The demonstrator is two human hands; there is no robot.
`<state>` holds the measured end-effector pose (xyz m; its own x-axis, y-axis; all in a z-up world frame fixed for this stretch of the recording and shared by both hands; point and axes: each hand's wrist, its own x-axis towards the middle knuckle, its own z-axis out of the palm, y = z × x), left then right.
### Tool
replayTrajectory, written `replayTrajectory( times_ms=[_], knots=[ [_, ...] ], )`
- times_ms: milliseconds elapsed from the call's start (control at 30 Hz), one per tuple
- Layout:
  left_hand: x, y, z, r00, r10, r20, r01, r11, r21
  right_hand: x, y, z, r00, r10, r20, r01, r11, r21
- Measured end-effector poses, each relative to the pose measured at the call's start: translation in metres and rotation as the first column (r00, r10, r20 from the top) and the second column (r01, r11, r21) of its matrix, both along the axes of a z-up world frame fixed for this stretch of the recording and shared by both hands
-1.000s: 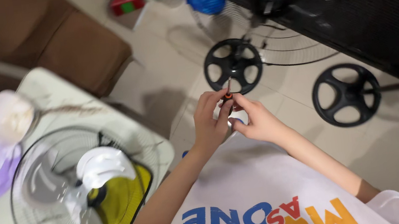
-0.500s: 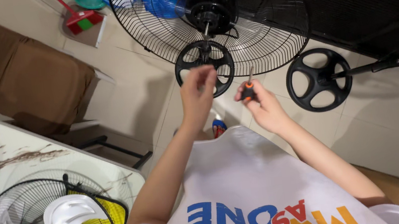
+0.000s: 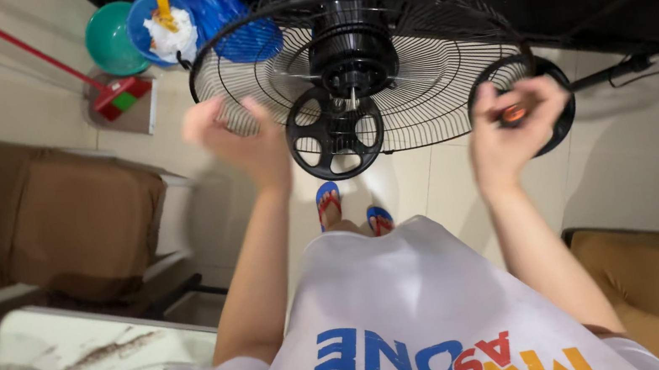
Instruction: The person uses a screwdriver to remove the front grille and fan blades from a standing electric fan. They unscrew fasteners, detach the grille, remove the blades, and place the parts on a nearby table.
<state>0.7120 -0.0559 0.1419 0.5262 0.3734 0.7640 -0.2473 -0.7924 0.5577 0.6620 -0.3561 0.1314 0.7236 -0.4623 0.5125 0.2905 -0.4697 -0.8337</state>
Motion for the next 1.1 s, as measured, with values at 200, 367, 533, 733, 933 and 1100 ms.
replayTrajectory(
  times_ms=[200,367,533,733,933,1100],
  knots=[
    [0.022,0.094,0.003,0.883,-0.201,-0.424,0.146,0.976,-0.159,0.014,-0.024,-0.004,0.992,-0.107,-0.064,0.092,0.975,-0.201],
    [0.019,0.109,-0.014,0.785,-0.363,-0.502,0.337,0.930,-0.144,0.026,-0.048,-0.027,0.978,-0.197,-0.061,0.172,0.942,-0.289],
    [0.007,0.103,-0.032,0.823,-0.456,-0.338,0.300,0.855,-0.423,0.030,-0.058,-0.042,0.985,-0.156,-0.070,0.130,0.949,-0.288],
    [-0.003,0.124,-0.148,0.885,-0.459,-0.083,0.208,0.547,-0.811,0.022,-0.061,-0.046,0.981,-0.173,-0.086,0.139,0.941,-0.307],
    [-0.006,0.132,-0.299,0.705,-0.548,-0.450,-0.242,0.412,-0.879,0.017,-0.058,-0.047,0.976,-0.172,-0.137,0.123,0.943,-0.309],
    [0.046,0.164,-0.280,0.736,-0.669,-0.107,0.024,0.183,-0.983,0.017,-0.055,-0.037,0.955,-0.125,-0.270,0.046,0.958,-0.283]
  ],
)
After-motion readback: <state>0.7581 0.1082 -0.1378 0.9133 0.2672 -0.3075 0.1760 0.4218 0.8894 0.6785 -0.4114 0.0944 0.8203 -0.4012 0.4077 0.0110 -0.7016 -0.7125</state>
